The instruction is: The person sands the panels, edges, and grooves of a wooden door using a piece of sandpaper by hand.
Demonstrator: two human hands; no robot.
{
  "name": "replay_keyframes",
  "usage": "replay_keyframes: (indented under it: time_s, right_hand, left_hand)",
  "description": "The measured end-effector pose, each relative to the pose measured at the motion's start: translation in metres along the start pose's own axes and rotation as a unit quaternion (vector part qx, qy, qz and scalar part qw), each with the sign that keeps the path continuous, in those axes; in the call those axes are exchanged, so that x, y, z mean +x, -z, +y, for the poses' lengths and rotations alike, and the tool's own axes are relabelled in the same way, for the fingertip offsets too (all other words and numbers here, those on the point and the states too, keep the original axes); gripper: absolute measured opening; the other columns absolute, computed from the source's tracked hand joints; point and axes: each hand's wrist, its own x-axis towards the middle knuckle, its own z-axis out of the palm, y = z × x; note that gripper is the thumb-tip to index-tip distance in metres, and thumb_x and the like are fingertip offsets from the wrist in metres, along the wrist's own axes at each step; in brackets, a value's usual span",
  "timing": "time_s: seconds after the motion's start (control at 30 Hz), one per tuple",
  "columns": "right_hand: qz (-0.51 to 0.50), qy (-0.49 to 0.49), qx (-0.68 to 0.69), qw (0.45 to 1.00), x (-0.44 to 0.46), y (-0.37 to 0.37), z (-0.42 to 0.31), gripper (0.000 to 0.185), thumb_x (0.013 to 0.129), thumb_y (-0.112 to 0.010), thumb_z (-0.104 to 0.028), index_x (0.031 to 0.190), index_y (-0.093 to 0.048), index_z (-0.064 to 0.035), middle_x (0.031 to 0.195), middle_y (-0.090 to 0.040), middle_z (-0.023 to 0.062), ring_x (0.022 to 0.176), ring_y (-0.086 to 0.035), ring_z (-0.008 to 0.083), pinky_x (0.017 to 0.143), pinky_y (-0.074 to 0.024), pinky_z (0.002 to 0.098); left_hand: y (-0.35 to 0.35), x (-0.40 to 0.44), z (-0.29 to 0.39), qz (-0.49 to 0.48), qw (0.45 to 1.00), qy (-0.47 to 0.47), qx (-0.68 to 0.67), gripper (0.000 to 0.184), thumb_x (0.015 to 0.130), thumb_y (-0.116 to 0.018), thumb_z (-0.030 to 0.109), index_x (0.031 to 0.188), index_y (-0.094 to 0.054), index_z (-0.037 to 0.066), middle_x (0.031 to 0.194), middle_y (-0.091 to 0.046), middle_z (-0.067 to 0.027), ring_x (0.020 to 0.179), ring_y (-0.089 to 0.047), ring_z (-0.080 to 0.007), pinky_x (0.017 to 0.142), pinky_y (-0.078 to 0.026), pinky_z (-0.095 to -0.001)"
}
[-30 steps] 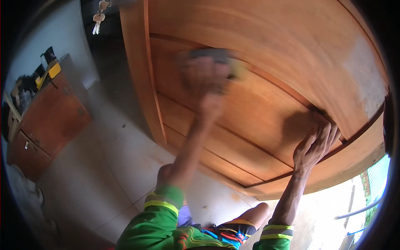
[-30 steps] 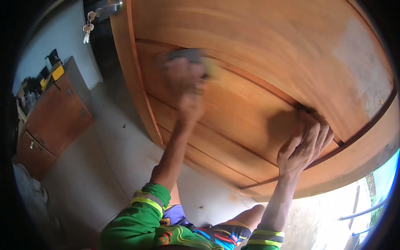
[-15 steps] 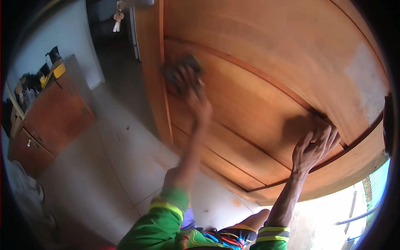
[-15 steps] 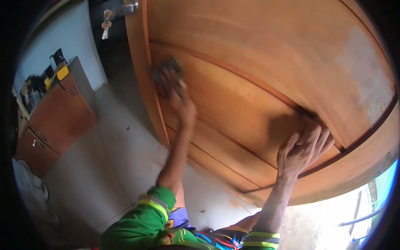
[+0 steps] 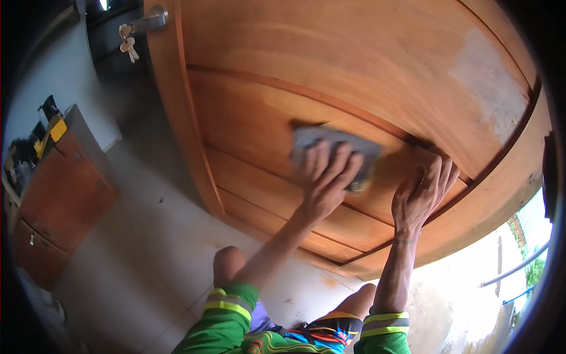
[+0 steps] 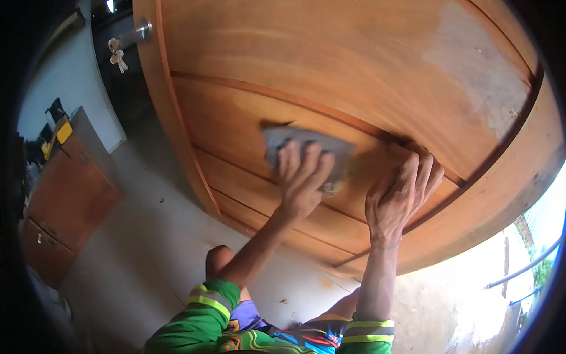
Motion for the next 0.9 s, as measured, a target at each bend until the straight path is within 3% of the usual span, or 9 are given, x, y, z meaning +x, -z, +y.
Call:
replay_keyframes:
  time_s: [0.03, 0.13, 0.2, 0.33, 0.4, 0.47, 0.57, 0.63, 0.9]
  right_hand:
    - [-0.006, 0.003, 0.006, 1.000, 0.000, 0.001, 0.001, 0.031, 0.075, -0.051, 0.004, 0.103, -0.064, -0.0028, 0.109, -0.059, 0.0175, 0.108, -0.049, 0.0403, 0.099, -0.0374, 0.0516]
    - [-0.018, 0.003, 0.007, 1.000, 0.001, 0.002, 0.000, 0.034, 0.074, -0.050, 0.005, 0.103, -0.064, -0.0024, 0.109, -0.059, 0.0176, 0.107, -0.049, 0.0401, 0.098, -0.0378, 0.0507]
    - [-0.022, -0.016, -0.005, 1.000, -0.001, 0.004, 0.000, 0.035, 0.072, -0.050, 0.005, 0.103, -0.064, -0.0024, 0.109, -0.059, 0.0172, 0.104, -0.049, 0.0393, 0.097, -0.0376, 0.0497]
    - [-0.012, -0.055, 0.005, 0.998, -0.001, 0.002, -0.010, 0.029, 0.079, -0.049, 0.003, 0.102, -0.066, -0.0043, 0.103, -0.059, 0.0156, 0.101, -0.050, 0.0362, 0.094, -0.0383, 0.0472]
    - [0.002, -0.018, 0.013, 1.000, 0.002, 0.001, -0.002, 0.029, 0.076, -0.051, 0.001, 0.100, -0.065, -0.0046, 0.106, -0.059, 0.0161, 0.099, -0.048, 0.0368, 0.093, -0.0377, 0.0471]
    - [-0.032, -0.041, 0.024, 0.998, -0.001, 0.004, 0.002, 0.028, 0.075, -0.052, -0.001, 0.100, -0.064, -0.0039, 0.106, -0.057, 0.0172, 0.098, -0.046, 0.0383, 0.093, -0.0378, 0.0479]
    - [-0.062, -0.051, -0.006, 0.997, -0.002, 0.011, 0.002, 0.029, 0.074, -0.050, -0.001, 0.100, -0.063, -0.0027, 0.104, -0.055, 0.0185, 0.099, -0.045, 0.0399, 0.093, -0.0380, 0.0487]
    - [-0.037, -0.031, 0.010, 0.999, 0.003, 0.011, 0.000, 0.031, 0.074, -0.048, -0.003, 0.101, -0.063, -0.0014, 0.103, -0.052, 0.0195, 0.099, -0.044, 0.0406, 0.093, -0.0378, 0.0487]
    - [-0.043, -0.032, 0.029, 0.998, 0.002, 0.007, 0.000, 0.034, 0.080, -0.045, -0.009, 0.105, -0.067, -0.0019, 0.101, -0.056, 0.0179, 0.099, -0.046, 0.0380, 0.094, -0.0384, 0.0476]
  left_hand:
    - [-0.059, -0.017, -0.015, 0.324, 0.926, -0.187, -0.055, 0.044, 0.092, -0.064, 0.016, 0.135, -0.065, 0.008, 0.146, -0.057, -0.0107, 0.139, -0.048, -0.0373, 0.110, -0.041, -0.0559]
    - [-0.014, 0.008, -0.074, 0.302, 0.917, -0.258, -0.018, 0.046, 0.095, -0.057, 0.009, 0.139, -0.063, 0.021, 0.143, -0.060, -0.0081, 0.138, -0.048, -0.0372, 0.117, -0.033, -0.0549]
    - [-0.050, -0.008, -0.174, 0.361, 0.917, -0.124, 0.115, 0.036, 0.102, -0.056, 0.014, 0.136, -0.063, 0.005, 0.148, -0.055, -0.0121, 0.144, -0.043, -0.0372, 0.117, -0.035, -0.0523]
    - [-0.044, -0.025, -0.115, 0.299, 0.838, 0.213, -0.404, 0.037, 0.106, -0.049, 0.012, 0.138, -0.058, -0.004, 0.148, -0.053, -0.0177, 0.143, -0.043, -0.0358, 0.123, -0.029, -0.0489]
    - [-0.070, -0.005, -0.020, 0.302, 0.787, 0.051, -0.535, 0.040, 0.098, -0.060, 0.012, 0.137, -0.066, 0.019, 0.155, -0.048, -0.0150, 0.145, -0.041, -0.0371, 0.120, -0.030, -0.0525]
    - [-0.058, 0.000, 0.017, 0.326, 0.924, -0.182, -0.080, 0.052, 0.092, -0.059, 0.001, 0.137, -0.066, 0.027, 0.154, -0.049, -0.0156, 0.144, -0.041, -0.0394, 0.120, -0.030, -0.0548]
    - [-0.038, -0.005, -0.057, 0.351, 0.916, -0.196, 0.000, 0.053, 0.093, -0.054, -0.007, 0.138, -0.064, 0.018, 0.152, -0.053, -0.0082, 0.146, -0.041, -0.0315, 0.123, -0.028, -0.0540]
    - [-0.034, -0.014, -0.160, 0.329, 0.935, -0.046, -0.123, 0.049, 0.089, -0.059, -0.007, 0.135, -0.066, 0.009, 0.152, -0.052, -0.0127, 0.146, -0.039, -0.0374, 0.122, -0.026, -0.0551]
    - [-0.053, 0.001, 0.004, 0.356, 0.902, -0.240, -0.036, 0.046, 0.090, -0.068, 0.006, 0.135, -0.066, 0.011, 0.143, -0.059, -0.0137, 0.134, -0.053, -0.0358, 0.112, -0.042, -0.0514]
